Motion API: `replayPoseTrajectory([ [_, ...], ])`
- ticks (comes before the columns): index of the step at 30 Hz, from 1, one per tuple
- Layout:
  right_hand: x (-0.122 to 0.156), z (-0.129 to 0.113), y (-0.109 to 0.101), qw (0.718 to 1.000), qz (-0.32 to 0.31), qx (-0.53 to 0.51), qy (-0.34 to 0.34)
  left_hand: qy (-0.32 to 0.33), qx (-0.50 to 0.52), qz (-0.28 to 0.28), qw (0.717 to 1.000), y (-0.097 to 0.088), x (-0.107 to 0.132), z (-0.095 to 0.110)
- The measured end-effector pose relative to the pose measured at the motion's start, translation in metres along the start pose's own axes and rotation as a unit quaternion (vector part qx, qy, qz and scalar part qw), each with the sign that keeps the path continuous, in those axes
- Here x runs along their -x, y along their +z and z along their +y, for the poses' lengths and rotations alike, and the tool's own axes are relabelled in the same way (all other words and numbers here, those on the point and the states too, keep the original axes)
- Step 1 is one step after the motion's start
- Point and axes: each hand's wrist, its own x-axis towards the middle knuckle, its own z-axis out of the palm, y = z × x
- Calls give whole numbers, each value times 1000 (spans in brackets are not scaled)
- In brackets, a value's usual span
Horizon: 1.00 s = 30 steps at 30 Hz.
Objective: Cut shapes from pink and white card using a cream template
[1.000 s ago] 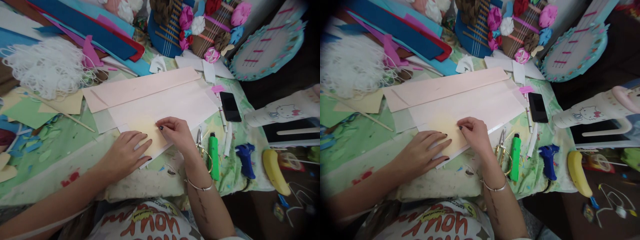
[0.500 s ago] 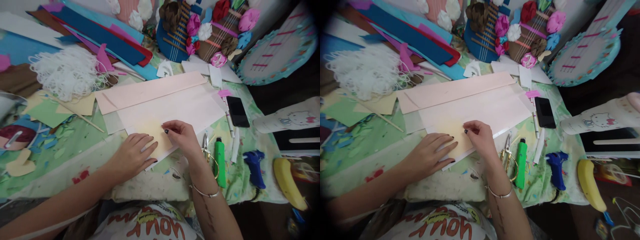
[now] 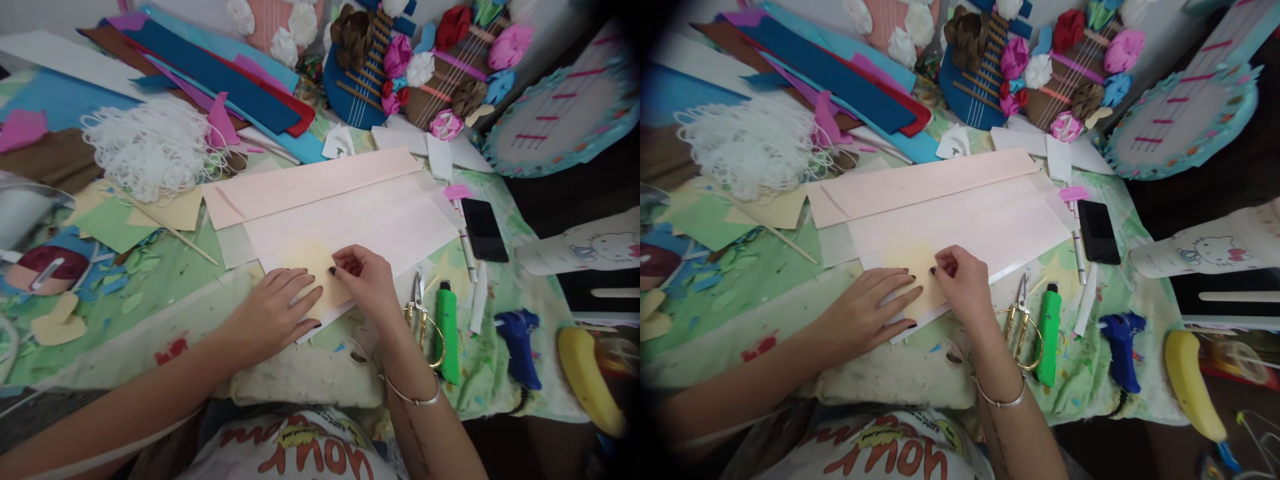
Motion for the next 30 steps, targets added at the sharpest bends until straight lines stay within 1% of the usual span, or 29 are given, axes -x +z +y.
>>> replayPoseTrajectory([
  [11,0,0,0,1000,1,22,-3,4,8,-14,1000,1,1,-1],
  [18,0,0,-1,1000,2,26,-3,16,26,24,999,10,8,-7],
  [30,0,0,0,1000,3,25,-2,18,25,16,999,9,8,-8],
])
